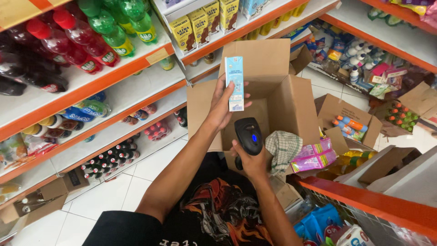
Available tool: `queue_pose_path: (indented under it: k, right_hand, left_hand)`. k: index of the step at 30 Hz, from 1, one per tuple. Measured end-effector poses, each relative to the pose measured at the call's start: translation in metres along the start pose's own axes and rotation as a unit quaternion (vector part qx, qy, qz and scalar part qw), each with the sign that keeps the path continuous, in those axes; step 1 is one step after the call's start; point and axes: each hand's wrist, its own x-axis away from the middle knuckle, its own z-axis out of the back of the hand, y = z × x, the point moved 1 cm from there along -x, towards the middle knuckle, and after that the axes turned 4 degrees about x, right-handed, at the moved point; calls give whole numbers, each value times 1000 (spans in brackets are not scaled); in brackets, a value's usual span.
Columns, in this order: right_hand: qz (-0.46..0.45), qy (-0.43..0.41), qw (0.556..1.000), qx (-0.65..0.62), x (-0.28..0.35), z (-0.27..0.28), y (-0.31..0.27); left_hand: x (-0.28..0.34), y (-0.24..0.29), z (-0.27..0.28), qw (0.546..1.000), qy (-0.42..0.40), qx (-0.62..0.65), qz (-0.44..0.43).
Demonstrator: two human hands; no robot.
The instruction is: The person scans several cartons of milk using a handheld scanner and places them into a cardboard box.
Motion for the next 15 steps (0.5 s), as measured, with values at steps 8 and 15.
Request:
queue_pose_path:
  k: [8,15]
  right_hand:
    - [55,-1,998,41,6,7,-15]
    - [64,9,996,57,4,10,-22]
  left_hand:
    - [-11,-15,-7,1000,-18,-11,-1]
    - [-17,-20,-10,1000,-14,-16,10]
